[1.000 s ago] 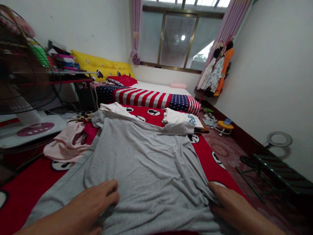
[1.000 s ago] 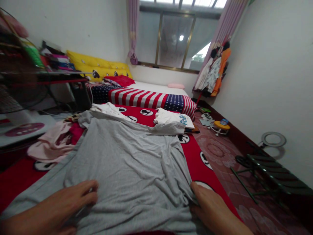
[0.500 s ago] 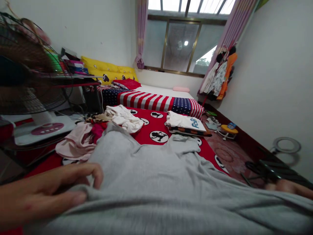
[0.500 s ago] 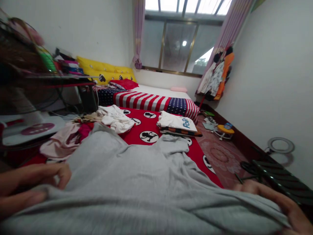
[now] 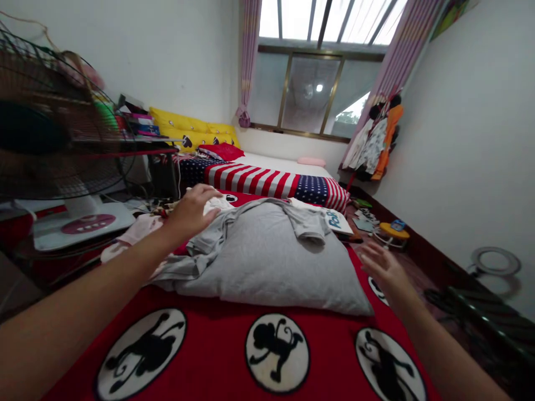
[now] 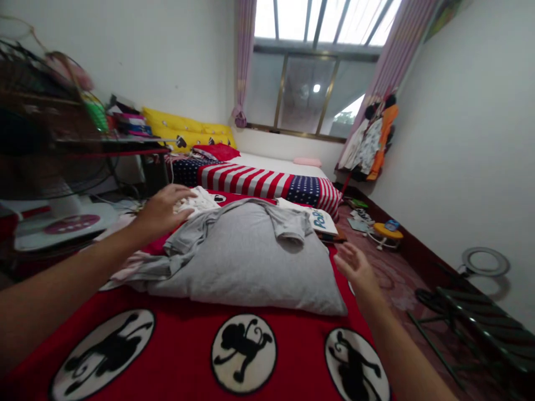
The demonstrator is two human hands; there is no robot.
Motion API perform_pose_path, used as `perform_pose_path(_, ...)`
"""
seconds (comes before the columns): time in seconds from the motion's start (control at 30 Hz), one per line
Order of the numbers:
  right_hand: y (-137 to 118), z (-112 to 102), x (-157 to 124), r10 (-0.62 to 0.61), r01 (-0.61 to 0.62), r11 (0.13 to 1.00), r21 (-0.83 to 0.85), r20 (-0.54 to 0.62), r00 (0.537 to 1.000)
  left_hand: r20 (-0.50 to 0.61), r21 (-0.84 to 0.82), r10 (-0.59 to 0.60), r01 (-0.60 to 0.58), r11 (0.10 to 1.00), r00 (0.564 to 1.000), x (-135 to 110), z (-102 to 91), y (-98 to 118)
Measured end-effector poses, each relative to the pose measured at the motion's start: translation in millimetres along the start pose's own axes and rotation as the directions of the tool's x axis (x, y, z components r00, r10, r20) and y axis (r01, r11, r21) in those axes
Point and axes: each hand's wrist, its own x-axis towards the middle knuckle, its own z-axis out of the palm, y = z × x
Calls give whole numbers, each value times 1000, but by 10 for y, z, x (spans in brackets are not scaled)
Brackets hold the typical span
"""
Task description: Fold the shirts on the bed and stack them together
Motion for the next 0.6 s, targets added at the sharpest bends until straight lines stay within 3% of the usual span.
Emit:
perform_pose_path(0.03, 164, -29, -116, -20, 23, 992, -122, 29, 999, 24, -68, 31, -30, 997, 999, -189, 73, 53)
perform_pose_path(0.1, 475, -145, -369, -40, 76, 925, -371, 103, 994, 197, -159, 95, -64, 985, 976, -637, 191, 167)
perform_pose_path(0.17, 719, -295, -564, -71, 134, 836, -532, 137, 988, 365, -132, 127, -83, 988, 922, -1066, 262, 244)
perform_pose_path(0.27, 948, -459, -637, -131, 206, 727, -655, 163, 978, 456, -48, 97, -85, 995, 885, -1477, 325, 207)
perform_pose_path(0.43, 1062, -334, -444, -186, 285, 674, -681, 217, 958, 384, 134, -76, 27, 991, 920, -1589, 497, -73)
perform_pose_path(0.53, 942, -99, -402, -216, 321, 746, -583, 243, 946, 371, 176, -133, 71, 982, 919, -1518, 604, -143)
perform_pose_path(0.6, 790, 46, -417, -191, 262, 837, -480, 192, 963, 388, 185, -135, 66, 980, 912, -1448, 644, -150)
